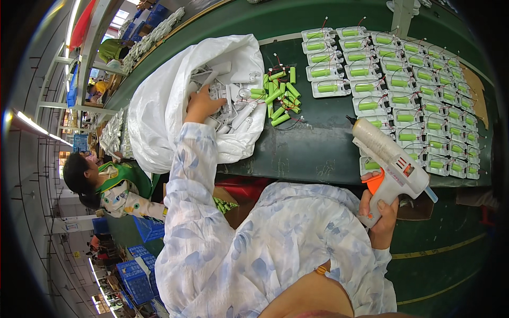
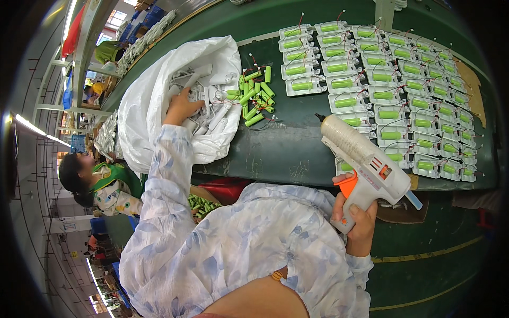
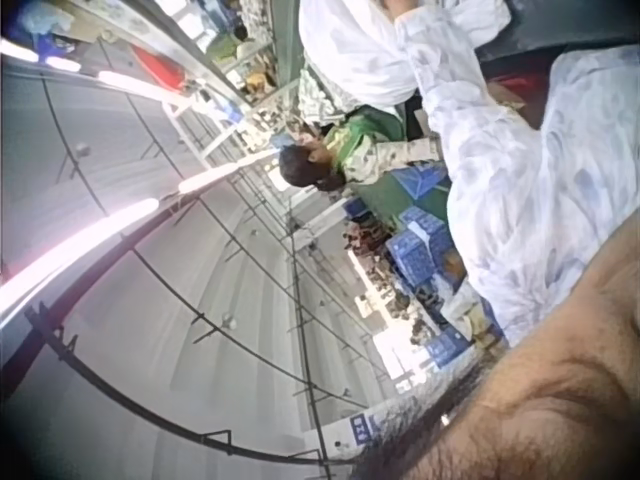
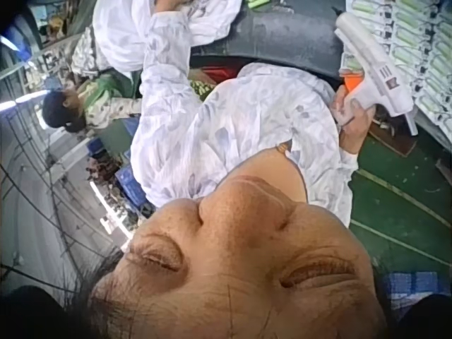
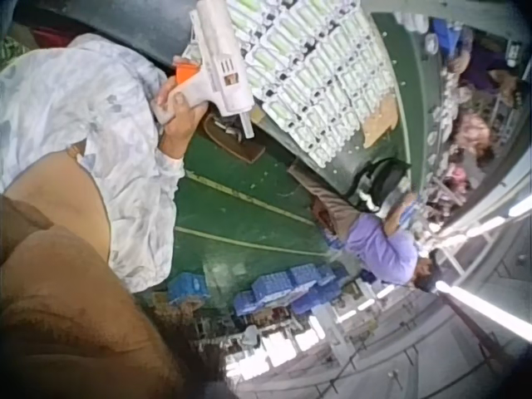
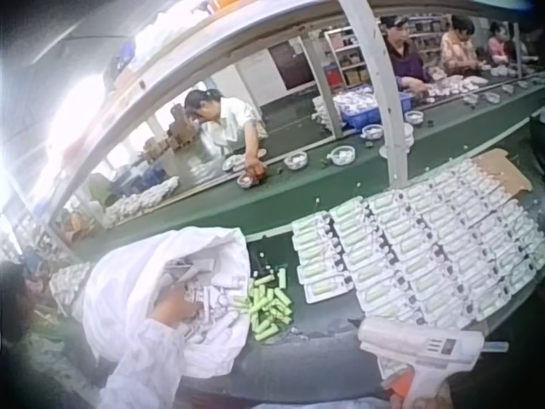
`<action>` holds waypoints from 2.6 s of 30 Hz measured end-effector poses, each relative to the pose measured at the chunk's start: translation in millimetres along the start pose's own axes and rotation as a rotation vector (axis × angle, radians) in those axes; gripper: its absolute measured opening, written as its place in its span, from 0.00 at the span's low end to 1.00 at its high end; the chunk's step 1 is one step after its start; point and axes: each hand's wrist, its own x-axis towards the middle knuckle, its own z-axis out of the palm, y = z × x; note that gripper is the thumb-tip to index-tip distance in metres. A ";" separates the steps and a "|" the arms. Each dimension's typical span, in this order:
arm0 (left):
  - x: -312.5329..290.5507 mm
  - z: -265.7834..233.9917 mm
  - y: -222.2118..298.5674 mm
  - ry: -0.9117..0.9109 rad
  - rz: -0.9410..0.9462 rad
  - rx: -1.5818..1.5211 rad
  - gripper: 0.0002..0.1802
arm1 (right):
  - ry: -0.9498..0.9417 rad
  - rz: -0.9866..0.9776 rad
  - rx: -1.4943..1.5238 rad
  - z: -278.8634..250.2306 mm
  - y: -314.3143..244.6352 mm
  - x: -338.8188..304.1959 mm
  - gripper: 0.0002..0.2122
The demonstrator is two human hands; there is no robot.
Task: The person assembles electronic components by gluing batteries into plastic casings with a glue gun.
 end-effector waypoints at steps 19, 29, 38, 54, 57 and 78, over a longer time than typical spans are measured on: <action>-4.2 -4.1 -29.4 0.275 0.212 -0.196 0.36 | 0.021 -0.029 -0.038 7.3 -6.2 0.4 0.31; -154.0 -15.1 122.2 0.406 1.212 -0.225 0.26 | 0.060 -0.050 -0.105 13.9 -14.9 1.0 0.29; -172.7 28.2 169.5 0.247 1.471 -0.253 0.27 | 0.176 -0.049 -0.151 20.7 -20.4 -10.9 0.30; -169.7 28.5 169.3 0.238 1.499 -0.617 0.14 | 0.193 -0.063 -0.177 27.7 -23.2 -7.3 0.31; -193.1 34.3 173.2 0.192 1.659 -0.579 0.12 | 0.216 -0.060 -0.174 25.6 -22.0 -8.6 0.31; -199.5 63.5 163.3 0.395 1.190 -0.471 0.13 | 0.226 -0.030 -0.191 25.8 -22.4 -7.4 0.31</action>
